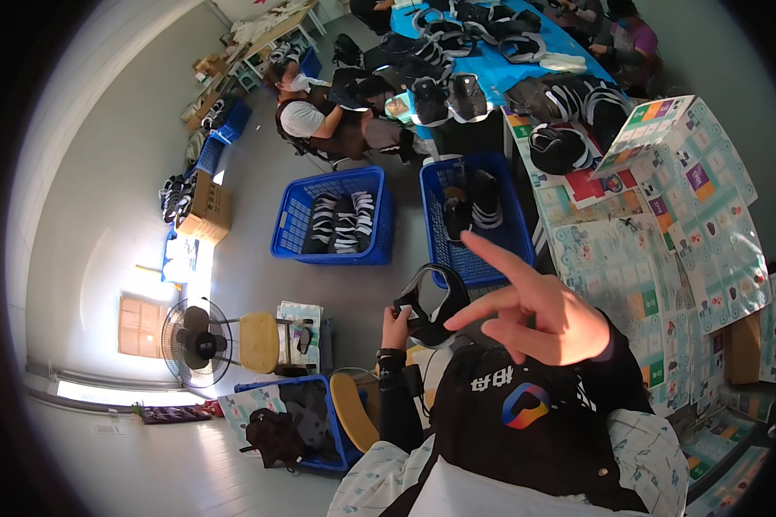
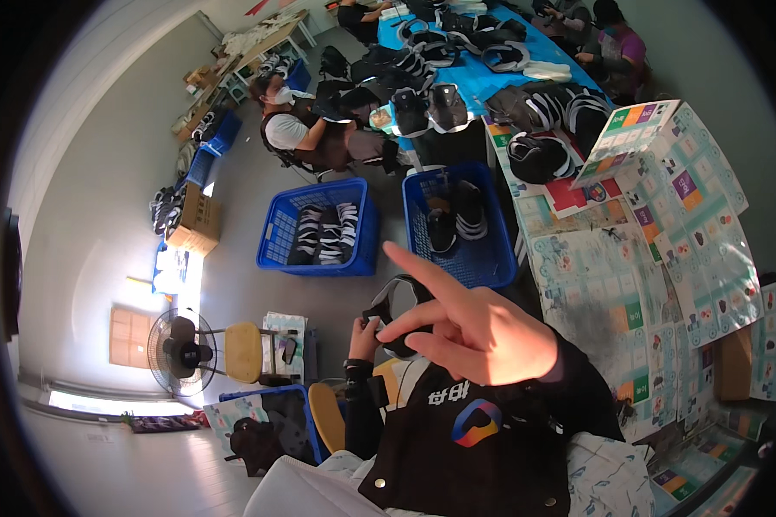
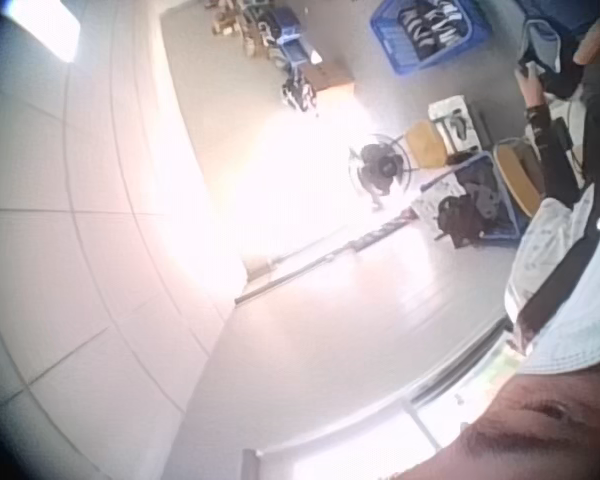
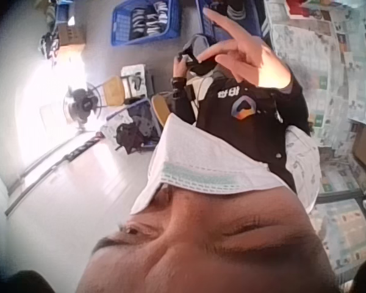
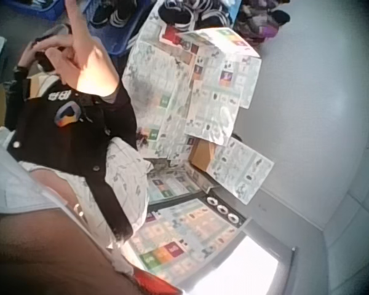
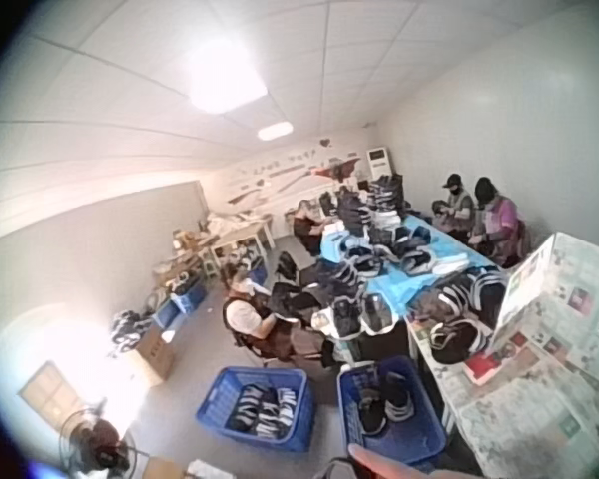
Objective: Applying glue to the interior and edges of shoe components using a specialized glue dispenser.
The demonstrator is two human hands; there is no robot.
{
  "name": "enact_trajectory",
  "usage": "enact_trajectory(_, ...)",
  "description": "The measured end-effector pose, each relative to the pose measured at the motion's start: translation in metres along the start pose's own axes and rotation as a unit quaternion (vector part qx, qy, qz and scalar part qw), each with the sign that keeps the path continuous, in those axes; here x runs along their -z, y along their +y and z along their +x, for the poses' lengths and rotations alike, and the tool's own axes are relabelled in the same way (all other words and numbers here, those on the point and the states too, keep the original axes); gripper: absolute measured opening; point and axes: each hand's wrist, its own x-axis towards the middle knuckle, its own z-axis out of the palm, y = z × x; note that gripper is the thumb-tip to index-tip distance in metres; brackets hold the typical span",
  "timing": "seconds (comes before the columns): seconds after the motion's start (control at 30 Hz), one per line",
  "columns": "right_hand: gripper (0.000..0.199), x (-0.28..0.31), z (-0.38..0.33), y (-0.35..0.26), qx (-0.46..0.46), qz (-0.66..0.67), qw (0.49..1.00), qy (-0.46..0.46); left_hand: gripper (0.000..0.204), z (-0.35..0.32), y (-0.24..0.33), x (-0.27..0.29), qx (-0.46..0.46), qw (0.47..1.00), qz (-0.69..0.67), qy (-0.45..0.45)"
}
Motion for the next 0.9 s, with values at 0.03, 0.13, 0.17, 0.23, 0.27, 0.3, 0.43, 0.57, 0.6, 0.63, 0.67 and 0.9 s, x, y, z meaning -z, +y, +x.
enact_trajectory(0.03, 0.088, -0.002, -0.004, -0.003, 0.032, 0.03, 0.999, 0.003, 0.036, -0.001, -0.001, 0.005, 0.019, 1.0, -0.009, 0.019)
enact_trajectory(0.13, 0.092, -0.014, -0.026, -0.019, 0.096, 0.07, 0.993, -0.014, 0.033, -0.008, -0.003, 0.008, 0.045, 0.995, -0.075, 0.044)
enact_trajectory(0.17, 0.093, -0.018, -0.031, -0.026, 0.159, 0.049, 0.985, -0.047, 0.033, -0.008, -0.005, 0.021, 0.073, 0.994, -0.076, 0.037)
enact_trajectory(0.23, 0.094, -0.024, -0.032, -0.023, 0.244, 0.034, 0.968, -0.055, 0.033, -0.008, -0.008, 0.019, 0.108, 0.991, -0.074, 0.021)
enact_trajectory(0.27, 0.094, -0.019, -0.037, -0.02, 0.237, 0.033, 0.97, -0.048, 0.033, -0.009, -0.008, 0.01, 0.085, 0.993, -0.081, 0.033)
enact_trajectory(0.3, 0.094, -0.014, -0.042, -0.019, 0.214, 0.049, 0.974, -0.055, 0.033, -0.009, -0.007, 0.0, 0.062, 0.993, -0.088, 0.045)
enact_trajectory(0.43, 0.091, -0.004, -0.05, -0.023, 0.216, 0.047, 0.974, -0.053, 0.033, 0.005, -0.026, -0.002, 0.089, 0.99, -0.1, 0.04)
enact_trajectory(0.57, 0.065, 0.015, -0.064, -0.024, 0.283, 0.009, 0.959, 0.019, 0.033, 0.012, -0.026, -0.012, 0.037, 0.997, -0.07, -0.014)
enact_trajectory(0.6, 0.057, 0.028, -0.079, -0.023, 0.294, -0.017, 0.952, 0.081, 0.033, 0.005, 0.01, -0.064, 0.096, 0.99, -0.105, -0.01)
enact_trajectory(0.63, 0.049, 0.031, -0.074, -0.01, 0.327, -0.011, 0.936, 0.133, 0.031, -0.004, 0.017, -0.037, 0.087, 0.991, -0.095, 0.022)
enact_trajectory(0.67, 0.042, 0.039, -0.074, -0.016, 0.321, -0.064, 0.917, 0.228, 0.031, -0.006, 0.025, -0.043, 0.081, 0.992, -0.097, 0.019)
enact_trajectory(0.9, 0.045, 0.065, -0.073, -0.032, 0.319, 0.001, 0.941, 0.111, 0.027, -0.003, 0.013, -0.031, 0.063, 0.992, -0.11, 0.022)
